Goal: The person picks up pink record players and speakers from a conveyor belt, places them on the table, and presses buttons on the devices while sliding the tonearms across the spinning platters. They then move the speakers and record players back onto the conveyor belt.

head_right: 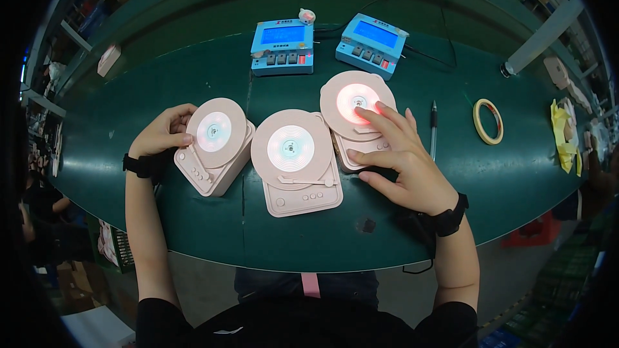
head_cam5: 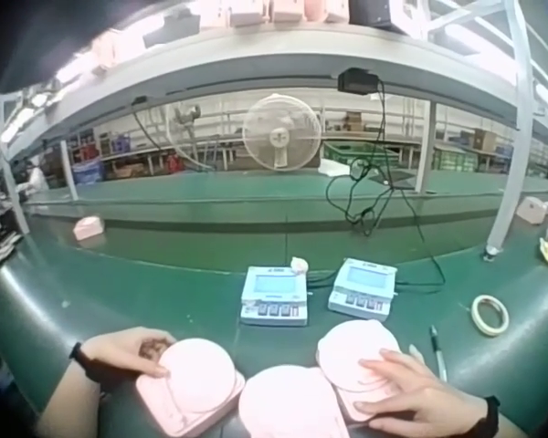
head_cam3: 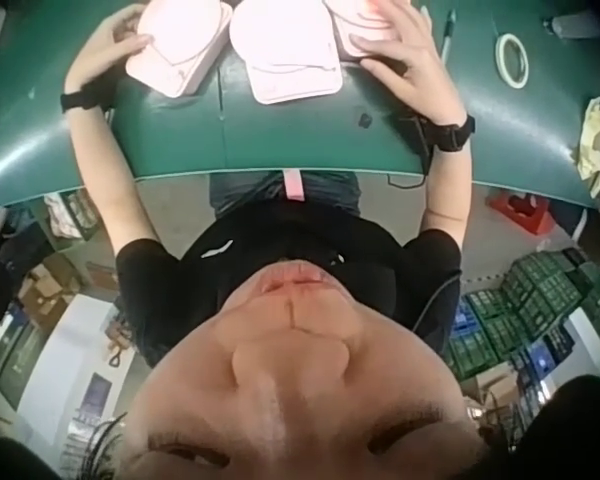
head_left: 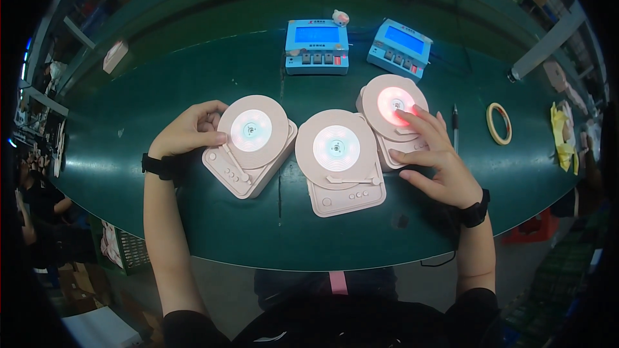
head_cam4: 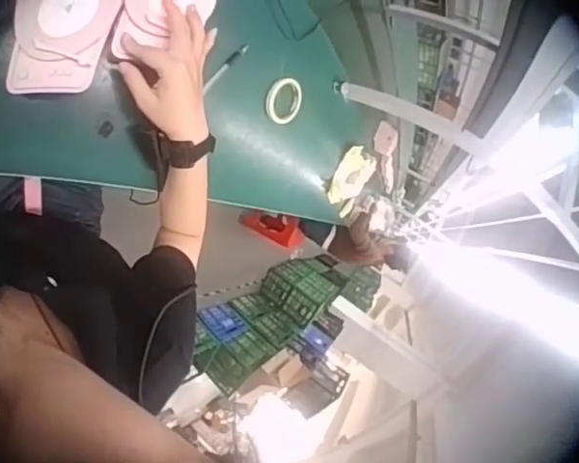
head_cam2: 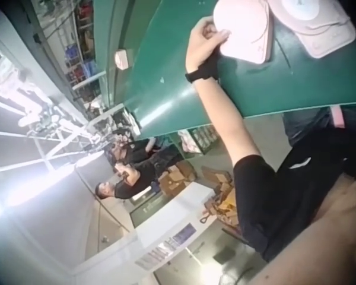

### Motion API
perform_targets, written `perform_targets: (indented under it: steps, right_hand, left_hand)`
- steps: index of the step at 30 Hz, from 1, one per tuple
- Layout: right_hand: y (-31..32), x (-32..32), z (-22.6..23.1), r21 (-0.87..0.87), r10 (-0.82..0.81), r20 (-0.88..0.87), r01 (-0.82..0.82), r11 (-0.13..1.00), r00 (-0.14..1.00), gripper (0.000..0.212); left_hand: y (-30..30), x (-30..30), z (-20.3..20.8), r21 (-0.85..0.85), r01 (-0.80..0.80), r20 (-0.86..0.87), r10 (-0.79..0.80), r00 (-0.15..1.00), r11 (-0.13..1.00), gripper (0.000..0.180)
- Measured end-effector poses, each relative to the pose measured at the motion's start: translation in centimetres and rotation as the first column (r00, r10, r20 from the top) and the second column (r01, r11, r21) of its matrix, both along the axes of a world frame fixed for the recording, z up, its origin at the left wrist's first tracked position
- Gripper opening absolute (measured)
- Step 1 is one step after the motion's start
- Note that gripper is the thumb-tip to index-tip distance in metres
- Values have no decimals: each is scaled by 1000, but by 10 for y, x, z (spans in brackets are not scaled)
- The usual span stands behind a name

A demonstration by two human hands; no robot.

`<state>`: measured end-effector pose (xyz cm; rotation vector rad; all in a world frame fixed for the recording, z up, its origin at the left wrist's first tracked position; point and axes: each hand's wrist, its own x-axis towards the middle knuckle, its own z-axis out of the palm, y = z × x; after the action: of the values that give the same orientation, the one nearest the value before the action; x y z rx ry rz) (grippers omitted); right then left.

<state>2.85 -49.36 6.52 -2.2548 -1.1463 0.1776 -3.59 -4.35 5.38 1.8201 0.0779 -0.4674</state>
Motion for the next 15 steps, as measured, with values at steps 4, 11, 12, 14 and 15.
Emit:
perform_targets:
  steps: [4, 11, 12, 14, 15]
  right_hand:
    - [1, -1, 1, 12, 1, -4, -1, 1000, 1000, 32]
    - [0, 2, -1, 0, -1, -3, 1, 1000, 1000, 33]
    - [0, 1, 0, 2, 0, -2, 0, 1000, 1000, 33]
    - [0, 1, 2, 3, -2, 3, 2, 1000, 1000, 34]
    - [1, 0, 2, 3, 0, 2, 0, 1000, 1000, 34]
  left_hand:
    - [0, -1, 3, 15, -6, 0, 6, 1000, 1000, 65]
    - [-26, -14, 29, 172, 127, 72, -141, 987, 977, 95]
    - [-32, -16, 30, 174, 126, 73, -141, 987, 977, 95]
    - [-41, -18, 31, 385, 147, 127, -210, 970, 911, 105]
    - [-43, -20, 31, 484, 148, 144, -245, 959, 863, 110]
